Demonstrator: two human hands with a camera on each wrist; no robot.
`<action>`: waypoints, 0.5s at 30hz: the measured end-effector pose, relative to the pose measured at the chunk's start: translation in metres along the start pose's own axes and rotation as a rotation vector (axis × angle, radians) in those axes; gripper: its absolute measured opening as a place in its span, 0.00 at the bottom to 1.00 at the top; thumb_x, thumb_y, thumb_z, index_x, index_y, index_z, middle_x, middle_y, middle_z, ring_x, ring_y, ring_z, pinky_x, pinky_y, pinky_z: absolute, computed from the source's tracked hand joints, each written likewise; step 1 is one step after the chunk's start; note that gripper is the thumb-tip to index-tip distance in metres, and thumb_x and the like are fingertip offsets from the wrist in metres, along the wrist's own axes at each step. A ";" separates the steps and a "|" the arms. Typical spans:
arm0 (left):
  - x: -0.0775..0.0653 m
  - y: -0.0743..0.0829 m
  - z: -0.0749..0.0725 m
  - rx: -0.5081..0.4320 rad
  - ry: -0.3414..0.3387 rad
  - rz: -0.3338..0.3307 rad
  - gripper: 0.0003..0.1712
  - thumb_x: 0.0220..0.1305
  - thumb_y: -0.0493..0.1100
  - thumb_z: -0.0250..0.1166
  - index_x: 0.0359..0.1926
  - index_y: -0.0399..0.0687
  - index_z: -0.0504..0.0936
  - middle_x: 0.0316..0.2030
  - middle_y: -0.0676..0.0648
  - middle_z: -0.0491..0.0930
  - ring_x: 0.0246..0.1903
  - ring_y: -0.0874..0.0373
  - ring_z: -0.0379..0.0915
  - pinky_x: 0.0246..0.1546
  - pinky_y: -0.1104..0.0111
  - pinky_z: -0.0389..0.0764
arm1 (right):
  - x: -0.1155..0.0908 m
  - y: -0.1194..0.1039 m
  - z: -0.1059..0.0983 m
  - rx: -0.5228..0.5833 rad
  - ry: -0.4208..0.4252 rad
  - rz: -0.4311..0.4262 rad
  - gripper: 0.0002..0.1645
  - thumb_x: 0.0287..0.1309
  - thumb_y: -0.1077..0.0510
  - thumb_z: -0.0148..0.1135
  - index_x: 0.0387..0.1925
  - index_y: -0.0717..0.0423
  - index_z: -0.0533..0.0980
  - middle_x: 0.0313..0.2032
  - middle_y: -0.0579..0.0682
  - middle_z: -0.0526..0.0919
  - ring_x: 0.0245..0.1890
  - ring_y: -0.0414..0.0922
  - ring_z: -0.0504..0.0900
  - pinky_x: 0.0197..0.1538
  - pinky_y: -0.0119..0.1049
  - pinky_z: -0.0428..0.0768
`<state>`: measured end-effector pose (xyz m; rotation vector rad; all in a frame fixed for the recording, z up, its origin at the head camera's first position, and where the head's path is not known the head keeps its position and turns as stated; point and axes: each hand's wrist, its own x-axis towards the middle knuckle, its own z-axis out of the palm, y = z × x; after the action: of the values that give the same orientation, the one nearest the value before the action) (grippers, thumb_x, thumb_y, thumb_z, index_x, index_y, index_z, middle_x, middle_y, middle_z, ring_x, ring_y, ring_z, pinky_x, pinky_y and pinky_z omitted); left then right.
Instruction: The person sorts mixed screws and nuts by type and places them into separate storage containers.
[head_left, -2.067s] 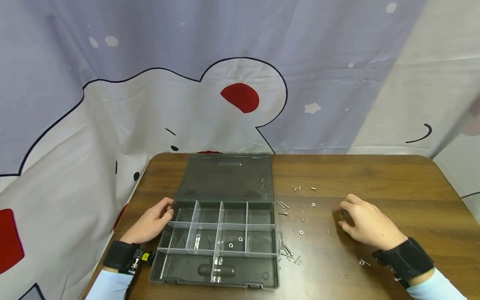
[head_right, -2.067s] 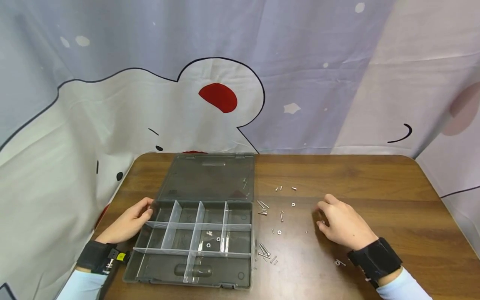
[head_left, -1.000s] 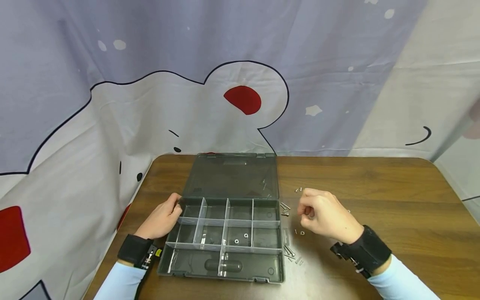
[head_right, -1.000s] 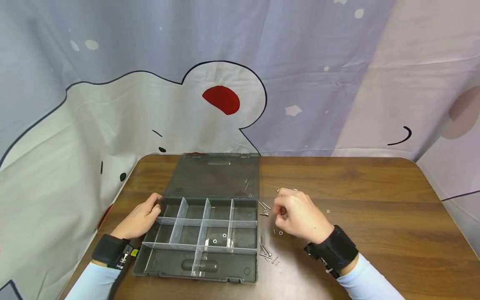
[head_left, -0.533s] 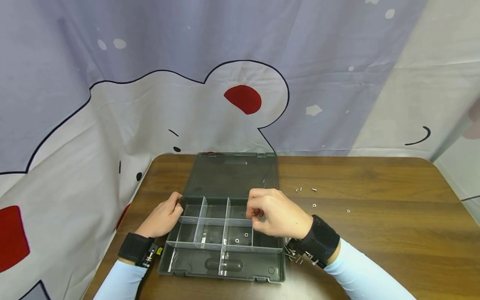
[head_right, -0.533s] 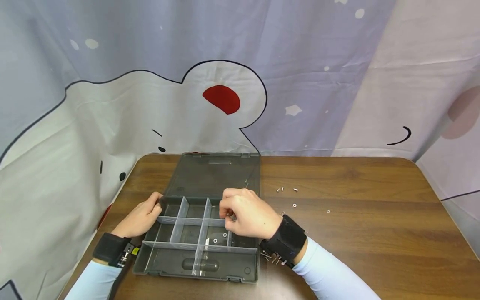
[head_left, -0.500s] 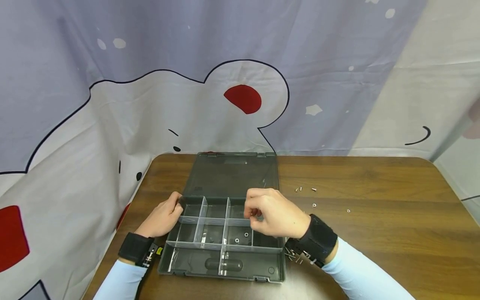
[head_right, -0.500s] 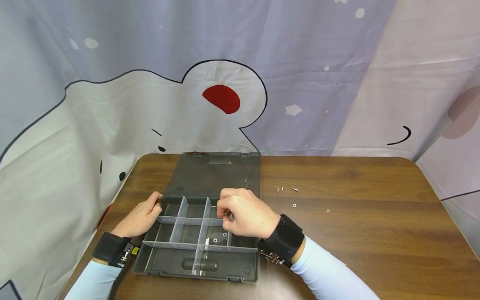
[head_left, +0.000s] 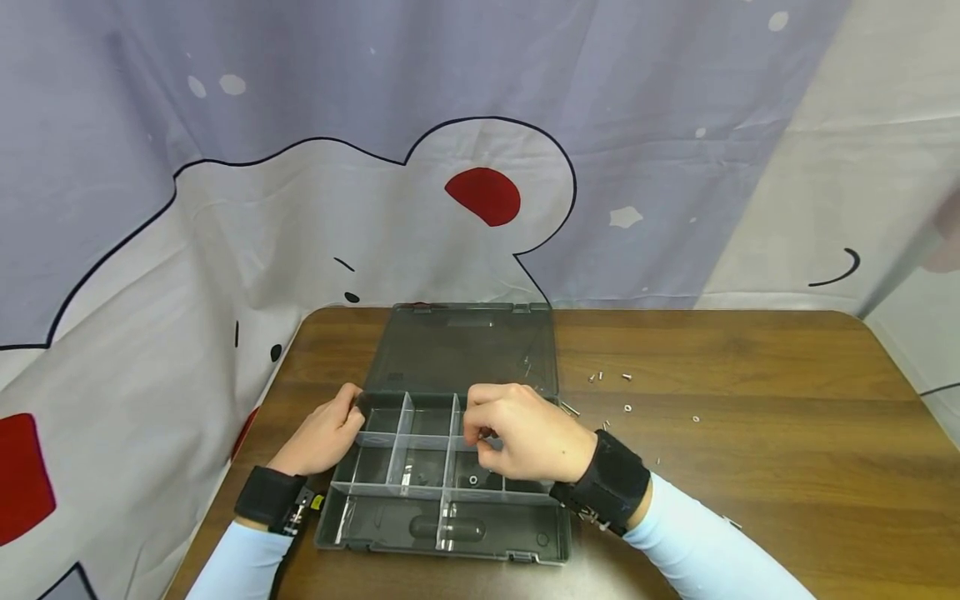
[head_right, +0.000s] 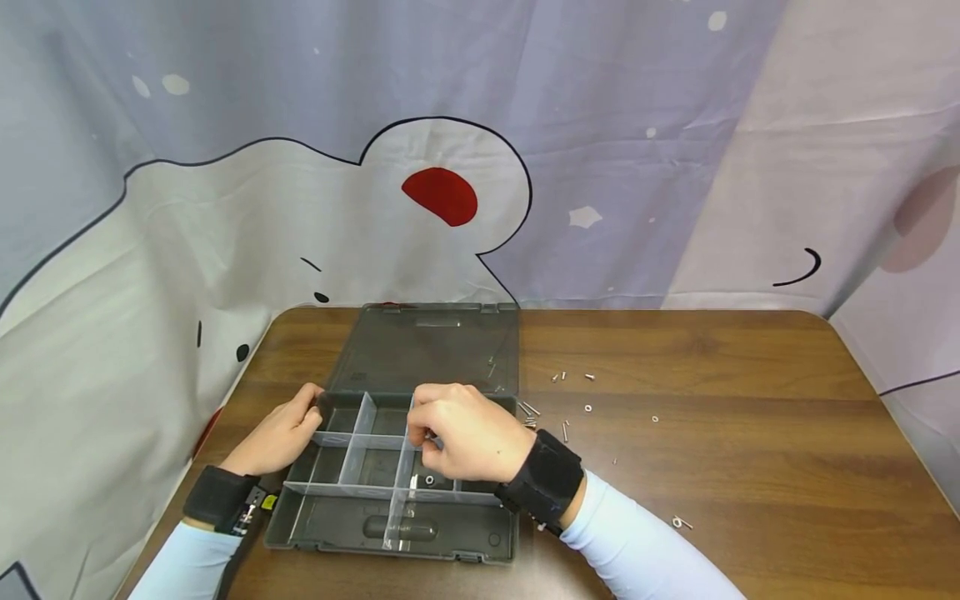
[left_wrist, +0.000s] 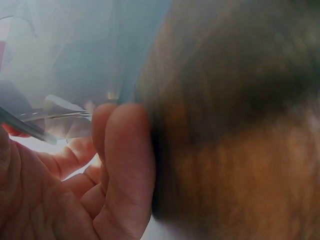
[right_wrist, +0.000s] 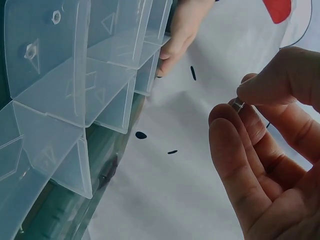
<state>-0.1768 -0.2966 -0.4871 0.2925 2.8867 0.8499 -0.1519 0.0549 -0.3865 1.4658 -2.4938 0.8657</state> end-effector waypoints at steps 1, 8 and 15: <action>0.000 0.000 0.000 0.001 0.000 -0.001 0.14 0.75 0.40 0.47 0.57 0.47 0.70 0.39 0.47 0.78 0.36 0.54 0.72 0.38 0.61 0.72 | 0.000 0.000 0.000 -0.004 0.001 -0.002 0.12 0.46 0.68 0.69 0.25 0.47 0.79 0.29 0.41 0.74 0.26 0.30 0.68 0.31 0.21 0.69; 0.001 0.001 -0.001 0.001 -0.006 -0.012 0.15 0.75 0.41 0.47 0.58 0.47 0.70 0.39 0.47 0.78 0.36 0.54 0.72 0.38 0.61 0.72 | -0.002 0.000 0.000 -0.028 0.013 -0.020 0.13 0.45 0.69 0.67 0.24 0.46 0.79 0.28 0.40 0.74 0.25 0.30 0.68 0.31 0.20 0.69; 0.001 0.000 0.000 0.003 0.005 -0.006 0.14 0.75 0.41 0.47 0.57 0.47 0.71 0.39 0.47 0.78 0.36 0.54 0.73 0.38 0.61 0.73 | -0.007 -0.001 -0.001 -0.075 -0.062 0.009 0.10 0.52 0.60 0.72 0.38 0.49 0.84 0.40 0.44 0.80 0.35 0.36 0.80 0.40 0.27 0.79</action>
<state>-0.1774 -0.2965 -0.4867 0.2820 2.8921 0.8471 -0.1478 0.0604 -0.3875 1.4807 -2.5483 0.7309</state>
